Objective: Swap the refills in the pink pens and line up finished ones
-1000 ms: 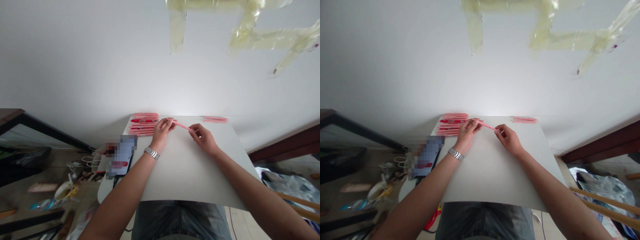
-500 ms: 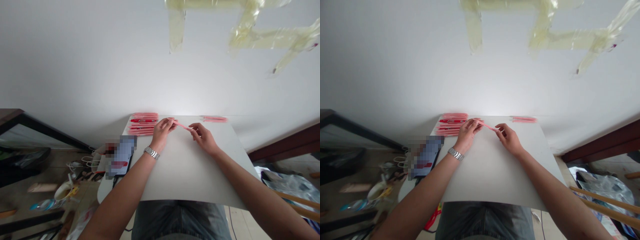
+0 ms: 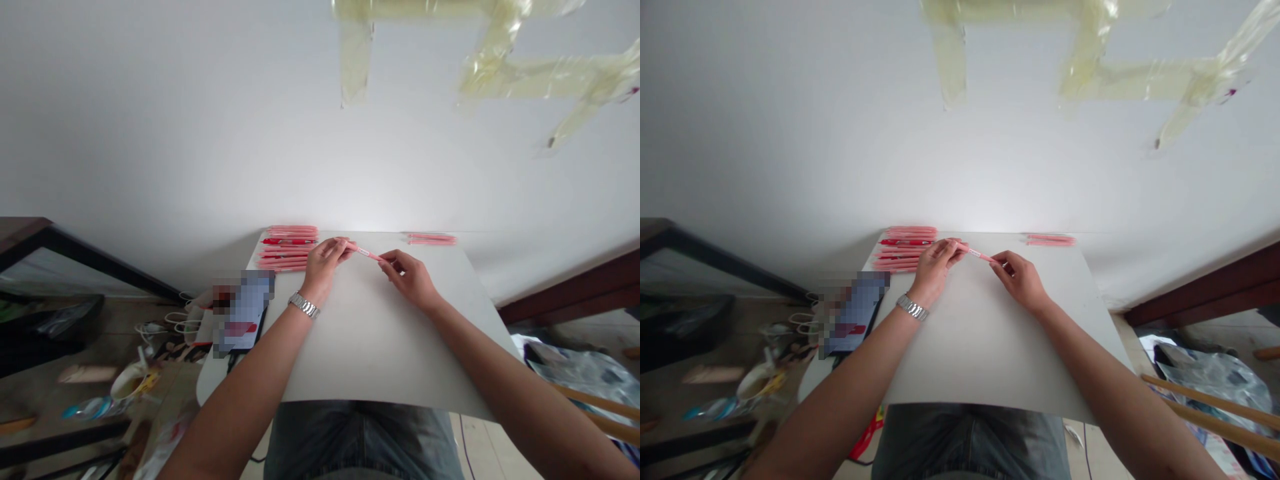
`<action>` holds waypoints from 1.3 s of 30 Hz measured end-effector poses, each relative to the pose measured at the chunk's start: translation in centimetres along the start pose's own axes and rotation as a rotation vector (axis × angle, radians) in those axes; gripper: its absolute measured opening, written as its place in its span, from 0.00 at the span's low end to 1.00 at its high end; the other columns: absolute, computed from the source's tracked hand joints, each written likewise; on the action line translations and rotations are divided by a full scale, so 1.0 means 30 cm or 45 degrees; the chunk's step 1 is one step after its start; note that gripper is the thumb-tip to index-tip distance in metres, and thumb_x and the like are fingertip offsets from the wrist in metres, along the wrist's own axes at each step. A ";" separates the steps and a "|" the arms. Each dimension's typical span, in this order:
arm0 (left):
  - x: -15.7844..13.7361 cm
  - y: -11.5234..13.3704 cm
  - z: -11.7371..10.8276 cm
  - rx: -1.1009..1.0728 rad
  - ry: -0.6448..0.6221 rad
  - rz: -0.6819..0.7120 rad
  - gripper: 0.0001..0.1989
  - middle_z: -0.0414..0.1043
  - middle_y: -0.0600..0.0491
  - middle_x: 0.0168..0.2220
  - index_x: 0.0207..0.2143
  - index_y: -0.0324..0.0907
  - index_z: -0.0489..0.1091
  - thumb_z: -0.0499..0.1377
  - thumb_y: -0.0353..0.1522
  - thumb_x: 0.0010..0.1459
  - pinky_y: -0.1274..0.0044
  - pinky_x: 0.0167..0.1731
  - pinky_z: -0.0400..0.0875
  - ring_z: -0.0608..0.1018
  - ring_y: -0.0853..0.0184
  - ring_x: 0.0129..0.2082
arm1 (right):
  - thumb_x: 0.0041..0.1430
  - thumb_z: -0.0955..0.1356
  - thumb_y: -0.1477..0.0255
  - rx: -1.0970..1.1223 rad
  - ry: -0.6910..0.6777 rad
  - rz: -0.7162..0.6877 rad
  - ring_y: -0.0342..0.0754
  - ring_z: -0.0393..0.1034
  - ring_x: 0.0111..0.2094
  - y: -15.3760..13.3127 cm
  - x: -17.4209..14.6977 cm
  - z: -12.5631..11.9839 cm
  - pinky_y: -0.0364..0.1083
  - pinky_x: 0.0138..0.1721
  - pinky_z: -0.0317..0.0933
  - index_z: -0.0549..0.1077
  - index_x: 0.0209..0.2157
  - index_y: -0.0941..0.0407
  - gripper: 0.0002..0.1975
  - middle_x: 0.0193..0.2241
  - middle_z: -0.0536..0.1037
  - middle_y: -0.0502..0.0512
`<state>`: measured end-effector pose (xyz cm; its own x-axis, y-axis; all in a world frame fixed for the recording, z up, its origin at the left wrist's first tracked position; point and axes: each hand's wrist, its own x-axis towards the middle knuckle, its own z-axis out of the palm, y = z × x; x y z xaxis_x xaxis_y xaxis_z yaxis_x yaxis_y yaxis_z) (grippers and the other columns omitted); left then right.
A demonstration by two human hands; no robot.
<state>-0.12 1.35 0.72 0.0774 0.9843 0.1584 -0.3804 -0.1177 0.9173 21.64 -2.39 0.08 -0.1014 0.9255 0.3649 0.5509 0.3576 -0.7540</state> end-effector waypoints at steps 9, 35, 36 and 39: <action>-0.004 -0.006 0.005 -0.017 -0.009 0.004 0.16 0.81 0.43 0.46 0.40 0.40 0.80 0.68 0.44 0.59 0.70 0.52 0.76 0.81 0.61 0.50 | 0.68 0.66 0.53 0.052 -0.008 0.031 0.45 0.70 0.27 0.002 0.002 0.001 0.46 0.31 0.64 0.75 0.42 0.55 0.19 0.32 0.78 0.54; -0.045 0.017 0.015 0.837 -0.438 0.155 0.22 0.65 0.57 0.24 0.28 0.42 0.65 0.52 0.47 0.70 0.77 0.29 0.61 0.66 0.70 0.24 | 0.67 0.65 0.48 0.555 0.064 0.248 0.44 0.64 0.24 -0.013 0.010 -0.011 0.46 0.30 0.60 0.68 0.32 0.53 0.22 0.22 0.70 0.48; -0.047 0.019 0.018 0.838 -0.457 0.139 0.22 0.65 0.57 0.24 0.28 0.42 0.65 0.52 0.47 0.70 0.77 0.29 0.61 0.66 0.70 0.24 | 0.67 0.65 0.48 0.546 0.058 0.246 0.44 0.64 0.24 -0.013 0.010 -0.011 0.45 0.30 0.60 0.68 0.32 0.53 0.22 0.22 0.70 0.48; -0.057 0.025 0.033 0.750 -0.543 0.093 0.20 0.71 0.55 0.28 0.32 0.42 0.70 0.56 0.48 0.67 0.77 0.32 0.64 0.72 0.69 0.28 | 0.67 0.66 0.48 0.526 0.036 0.232 0.43 0.64 0.24 -0.016 0.009 -0.010 0.45 0.31 0.60 0.67 0.31 0.53 0.23 0.22 0.71 0.48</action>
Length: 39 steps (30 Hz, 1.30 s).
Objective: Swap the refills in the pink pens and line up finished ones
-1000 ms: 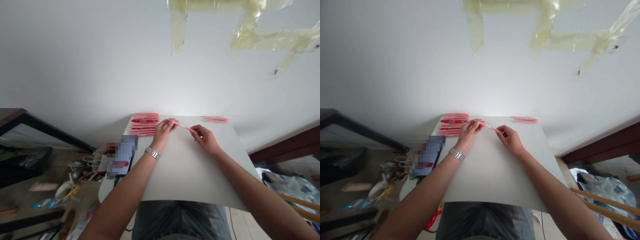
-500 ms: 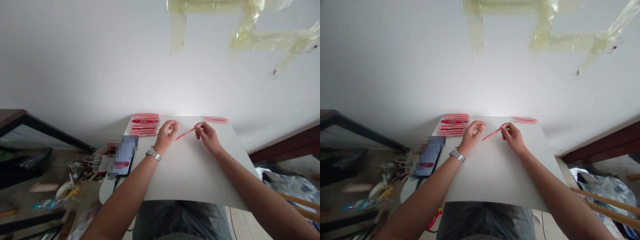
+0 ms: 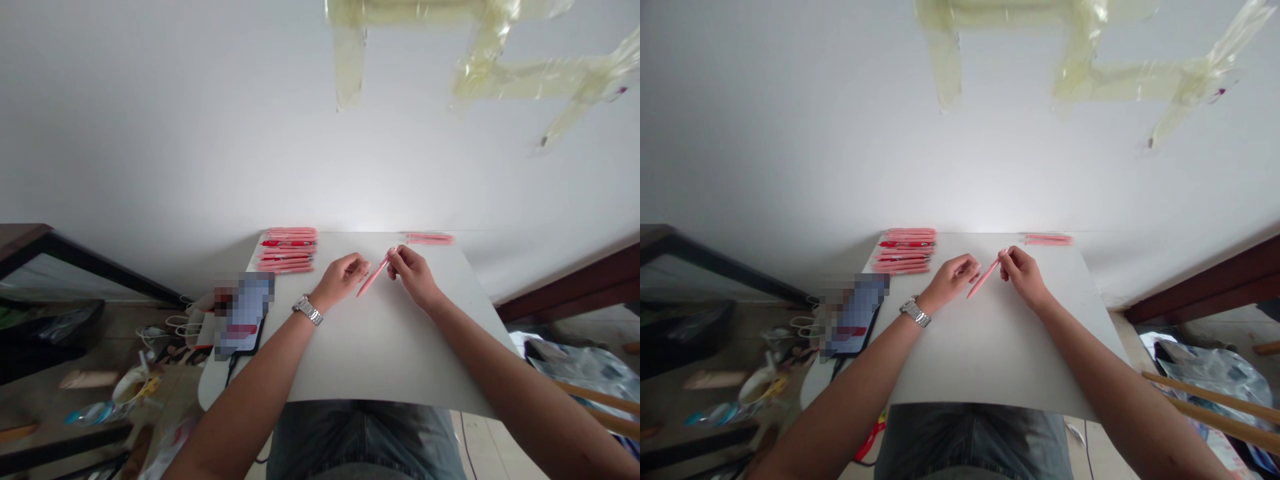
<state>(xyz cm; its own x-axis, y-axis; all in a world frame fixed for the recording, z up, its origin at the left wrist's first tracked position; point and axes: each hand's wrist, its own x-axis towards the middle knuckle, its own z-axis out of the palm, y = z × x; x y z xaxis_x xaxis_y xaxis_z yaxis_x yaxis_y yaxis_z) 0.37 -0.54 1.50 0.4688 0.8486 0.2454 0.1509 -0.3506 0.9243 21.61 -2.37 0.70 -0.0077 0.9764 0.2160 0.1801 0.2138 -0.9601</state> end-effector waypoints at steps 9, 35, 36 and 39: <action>-0.007 0.026 0.012 -0.190 -0.233 -0.036 0.18 0.76 0.53 0.28 0.41 0.41 0.77 0.60 0.46 0.65 0.74 0.35 0.73 0.75 0.70 0.24 | 0.64 0.69 0.50 0.098 -0.007 -0.008 0.43 0.68 0.24 -0.004 -0.001 0.018 0.45 0.27 0.63 0.69 0.44 0.52 0.20 0.26 0.72 0.46; -0.004 -0.007 0.020 -0.398 -0.160 -0.124 0.18 0.79 0.49 0.34 0.42 0.39 0.77 0.64 0.46 0.62 0.72 0.35 0.79 0.79 0.69 0.28 | 0.60 0.73 0.54 0.171 -0.023 0.007 0.45 0.73 0.28 -0.006 -0.004 0.019 0.48 0.32 0.69 0.66 0.59 0.50 0.30 0.34 0.76 0.49; -0.004 -0.007 0.020 -0.411 -0.153 -0.126 0.19 0.79 0.49 0.34 0.42 0.39 0.77 0.64 0.46 0.62 0.72 0.34 0.79 0.79 0.68 0.28 | 0.60 0.73 0.55 0.177 -0.022 0.012 0.45 0.73 0.28 -0.008 -0.005 0.020 0.47 0.32 0.68 0.66 0.58 0.50 0.29 0.35 0.77 0.50; -0.002 -0.013 0.021 -0.463 -0.081 -0.142 0.20 0.79 0.47 0.37 0.43 0.39 0.76 0.66 0.47 0.60 0.72 0.35 0.80 0.81 0.65 0.33 | 0.61 0.72 0.54 0.149 -0.031 0.035 0.44 0.70 0.28 -0.011 -0.010 0.021 0.46 0.30 0.66 0.72 0.50 0.53 0.22 0.35 0.76 0.51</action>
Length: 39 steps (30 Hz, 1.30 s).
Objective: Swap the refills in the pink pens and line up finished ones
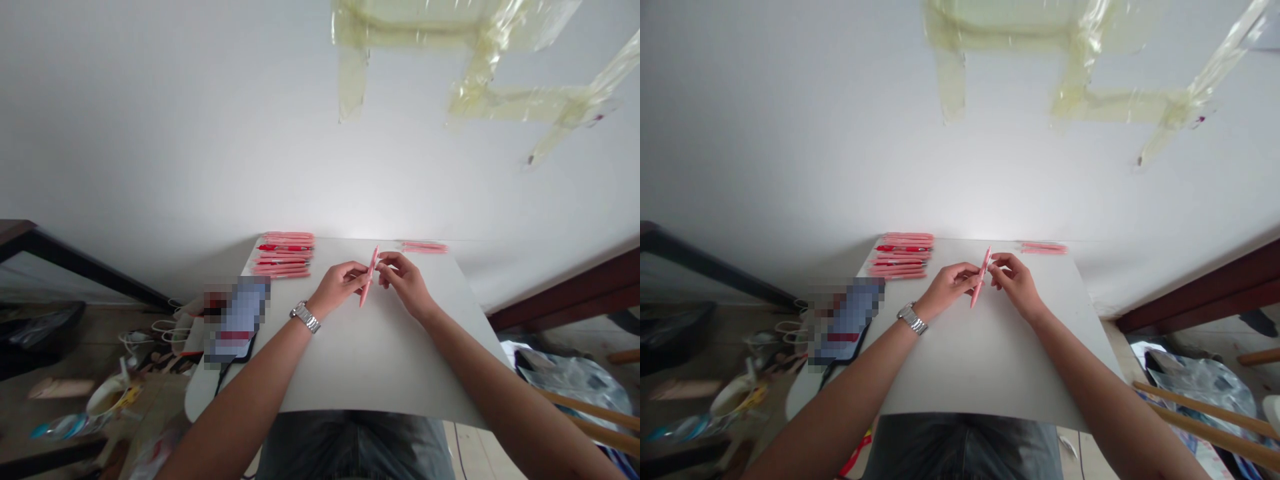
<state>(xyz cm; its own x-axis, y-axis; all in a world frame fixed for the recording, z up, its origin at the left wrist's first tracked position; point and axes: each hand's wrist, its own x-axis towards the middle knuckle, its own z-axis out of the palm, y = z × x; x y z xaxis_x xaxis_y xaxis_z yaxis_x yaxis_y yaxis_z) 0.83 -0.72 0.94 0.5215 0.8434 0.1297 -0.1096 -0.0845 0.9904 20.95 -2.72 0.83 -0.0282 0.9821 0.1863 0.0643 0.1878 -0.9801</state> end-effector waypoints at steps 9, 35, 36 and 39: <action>0.021 -0.022 -0.029 -0.010 0.249 0.126 0.17 0.79 0.46 0.42 0.42 0.39 0.74 0.66 0.43 0.61 0.69 0.48 0.77 0.82 0.63 0.43 | 0.62 0.72 0.54 -0.150 -0.183 0.008 0.47 0.73 0.35 0.021 -0.010 0.006 0.47 0.39 0.66 0.76 0.39 0.55 0.17 0.32 0.79 0.53; 0.026 -0.017 -0.044 -0.115 0.479 0.234 0.16 0.81 0.44 0.45 0.44 0.40 0.75 0.68 0.41 0.60 0.64 0.52 0.79 0.82 0.61 0.47 | 0.68 0.69 0.66 -0.918 0.003 -0.631 0.51 0.77 0.38 0.013 0.007 -0.040 0.49 0.40 0.70 0.78 0.45 0.51 0.08 0.38 0.81 0.55; 0.025 -0.020 -0.041 -0.100 0.454 0.227 0.16 0.81 0.44 0.45 0.44 0.40 0.76 0.68 0.41 0.60 0.64 0.52 0.79 0.82 0.60 0.47 | 0.68 0.69 0.66 -0.930 -0.007 -0.651 0.51 0.77 0.40 0.012 0.008 -0.037 0.50 0.41 0.71 0.77 0.47 0.50 0.08 0.39 0.81 0.55; 0.021 -0.025 -0.031 -0.070 0.392 0.209 0.17 0.81 0.43 0.47 0.45 0.40 0.76 0.68 0.41 0.60 0.63 0.53 0.78 0.82 0.59 0.48 | 0.69 0.68 0.68 -0.966 -0.039 -0.705 0.52 0.77 0.41 0.004 0.007 -0.029 0.51 0.42 0.71 0.77 0.49 0.50 0.09 0.41 0.81 0.56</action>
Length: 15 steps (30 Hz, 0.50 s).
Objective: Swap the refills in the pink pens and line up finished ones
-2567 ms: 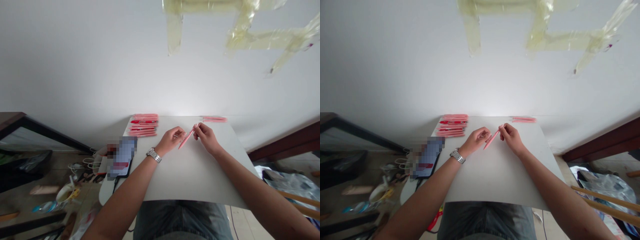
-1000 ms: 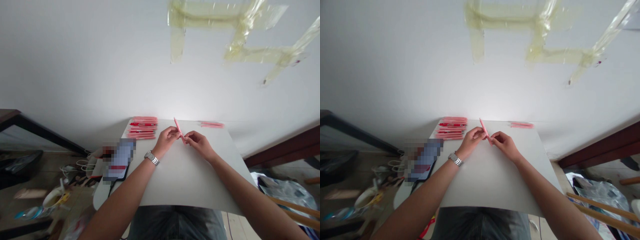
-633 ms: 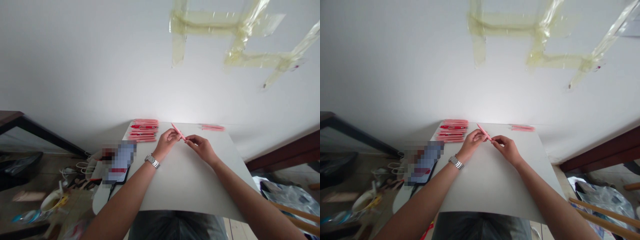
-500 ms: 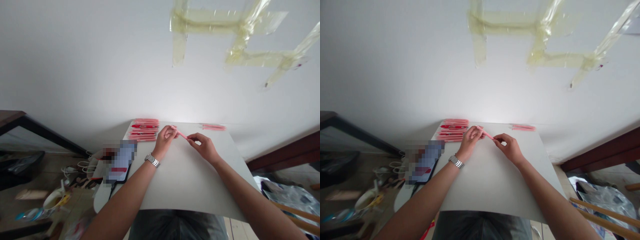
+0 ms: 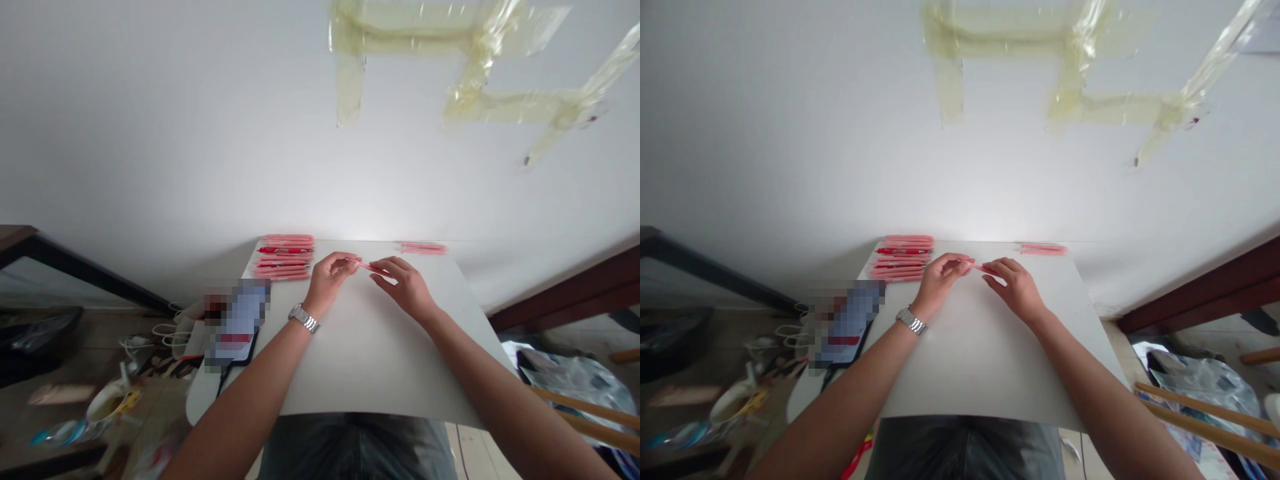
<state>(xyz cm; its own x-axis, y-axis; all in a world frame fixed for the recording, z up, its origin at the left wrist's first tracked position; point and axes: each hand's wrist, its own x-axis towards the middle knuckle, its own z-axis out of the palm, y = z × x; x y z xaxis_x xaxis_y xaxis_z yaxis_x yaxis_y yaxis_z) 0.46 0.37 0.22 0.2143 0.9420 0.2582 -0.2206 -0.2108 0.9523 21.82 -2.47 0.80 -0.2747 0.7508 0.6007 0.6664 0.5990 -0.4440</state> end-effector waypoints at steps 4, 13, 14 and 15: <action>-0.007 0.003 0.006 0.066 -0.076 0.003 0.16 0.81 0.43 0.48 0.45 0.40 0.76 0.67 0.42 0.60 0.64 0.53 0.77 0.82 0.58 0.50 | 0.71 0.66 0.70 -0.036 -0.001 -0.035 0.52 0.76 0.40 -0.002 0.004 -0.004 0.51 0.41 0.71 0.77 0.47 0.50 0.08 0.39 0.81 0.56; -0.005 -0.014 -0.016 0.793 -0.099 0.283 0.11 0.79 0.51 0.49 0.48 0.46 0.75 0.61 0.36 0.65 0.67 0.54 0.75 0.80 0.62 0.48 | 0.70 0.66 0.71 -0.199 -0.010 -0.005 0.52 0.76 0.41 0.092 0.007 -0.044 0.50 0.43 0.69 0.78 0.45 0.51 0.08 0.40 0.81 0.56; -0.005 -0.017 -0.020 0.893 -0.104 0.307 0.10 0.78 0.50 0.48 0.48 0.47 0.75 0.61 0.36 0.65 0.66 0.55 0.74 0.79 0.61 0.49 | 0.70 0.66 0.70 -0.229 -0.006 0.029 0.53 0.76 0.41 0.104 0.008 -0.056 0.50 0.43 0.68 0.78 0.44 0.51 0.08 0.40 0.81 0.56; -0.005 -0.020 -0.025 0.982 -0.111 0.320 0.09 0.78 0.50 0.48 0.47 0.46 0.75 0.61 0.35 0.65 0.64 0.55 0.73 0.78 0.59 0.50 | 0.70 0.66 0.70 -0.262 -0.004 0.071 0.53 0.75 0.43 0.117 0.007 -0.069 0.50 0.43 0.68 0.78 0.44 0.51 0.08 0.40 0.81 0.56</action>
<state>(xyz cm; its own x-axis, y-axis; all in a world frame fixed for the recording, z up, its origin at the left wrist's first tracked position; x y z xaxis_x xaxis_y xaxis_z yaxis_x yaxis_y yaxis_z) -0.15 0.56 -0.49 0.3262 0.8255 0.4607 0.4380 -0.5638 0.7002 25.54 -0.78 0.76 -0.2356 0.7822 0.5768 0.8078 0.4876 -0.3312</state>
